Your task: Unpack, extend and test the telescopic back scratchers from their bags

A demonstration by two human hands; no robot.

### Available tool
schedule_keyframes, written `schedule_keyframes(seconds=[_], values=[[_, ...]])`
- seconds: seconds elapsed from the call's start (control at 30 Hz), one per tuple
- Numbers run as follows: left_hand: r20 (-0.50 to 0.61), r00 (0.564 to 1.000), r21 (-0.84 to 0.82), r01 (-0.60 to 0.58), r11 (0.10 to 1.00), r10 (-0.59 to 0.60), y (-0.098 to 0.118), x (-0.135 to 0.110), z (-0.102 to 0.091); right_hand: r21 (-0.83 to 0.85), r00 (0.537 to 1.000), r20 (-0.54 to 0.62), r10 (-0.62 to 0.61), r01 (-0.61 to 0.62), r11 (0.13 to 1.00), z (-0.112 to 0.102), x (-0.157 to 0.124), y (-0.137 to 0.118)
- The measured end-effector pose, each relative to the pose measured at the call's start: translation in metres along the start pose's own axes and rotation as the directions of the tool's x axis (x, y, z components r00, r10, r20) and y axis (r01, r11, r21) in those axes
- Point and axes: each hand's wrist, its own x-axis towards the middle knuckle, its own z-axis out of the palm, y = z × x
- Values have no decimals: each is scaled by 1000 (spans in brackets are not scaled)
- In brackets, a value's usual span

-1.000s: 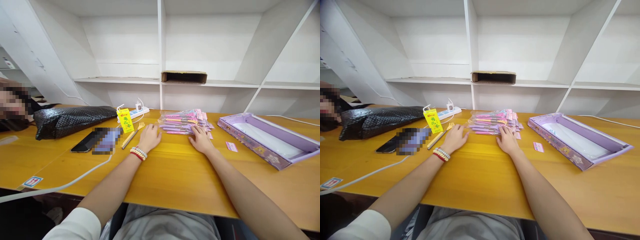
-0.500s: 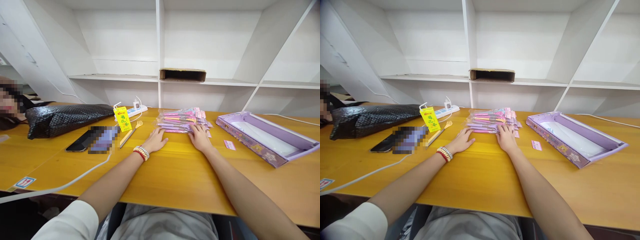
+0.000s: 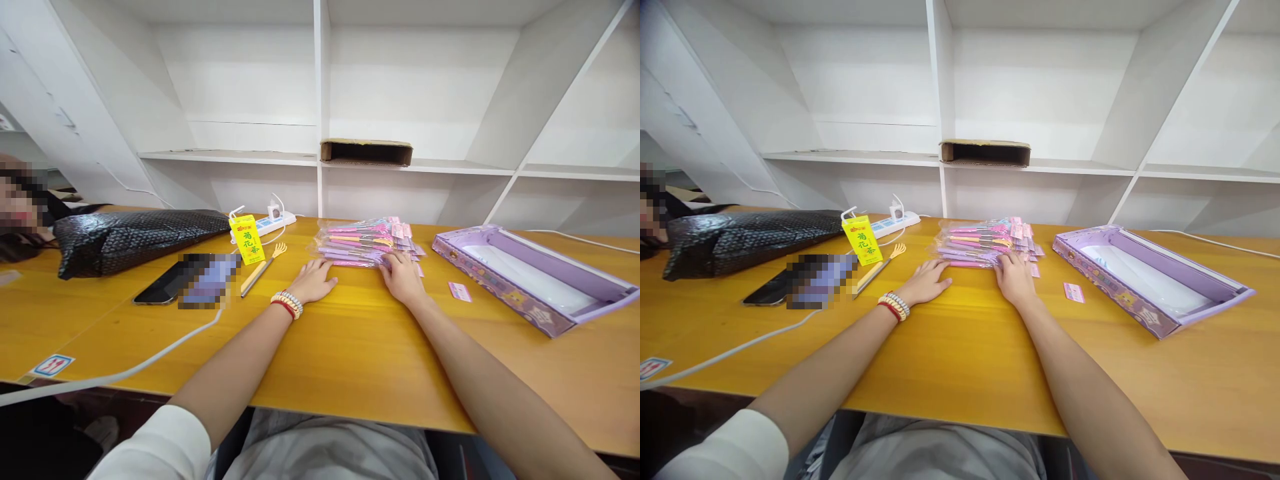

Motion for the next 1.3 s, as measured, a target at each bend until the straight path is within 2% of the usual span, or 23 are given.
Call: schedule_keyframes(seconds=[0.13,0.23,0.3,0.43,0.53,0.6,0.67,0.8,0.9,1.03,1.17,1.23,1.3], values=[[-3,1000,-26,1,1000,-1,-2,0,1,-22,998,19,61,-61,998,-5,1,-2],[-71,997,-59,-12,998,8,-2,0,2,-38,992,-15,123,-124,992,-11,1,-2],[-142,989,-83,30,996,-42,-2,1,1,-30,986,-49,157,-159,987,-13,1,-1],[-341,926,-118,128,985,-162,-2,2,-1,21,974,-82,212,-211,977,-17,1,1],[-465,875,-100,100,990,-135,-2,2,-3,78,968,-105,226,-219,973,-20,1,0],[-505,856,-63,97,993,-115,-1,0,-5,125,968,-122,220,-205,971,-21,1,0],[-488,869,-13,89,996,-84,2,-2,-7,170,968,-136,209,-185,968,-21,0,-1],[-261,965,45,-25,999,36,6,-6,-13,235,968,-160,194,-153,960,-21,-1,0],[-156,985,7,-68,998,69,7,-7,-14,267,964,-173,203,-153,951,-21,-2,1],[-125,984,-59,-132,990,124,7,-7,-11,294,949,-258,180,-101,950,-24,1,0],[-146,987,-130,-92,987,73,8,-5,-11,132,893,-432,129,-79,988,-33,2,-8],[-163,986,-182,-49,982,19,10,-6,-12,97,896,-440,64,-24,995,-38,0,-15],[-185,982,-249,-23,968,-24,16,-7,-14,154,935,-353,-44,104,983,-40,-3,-25]])
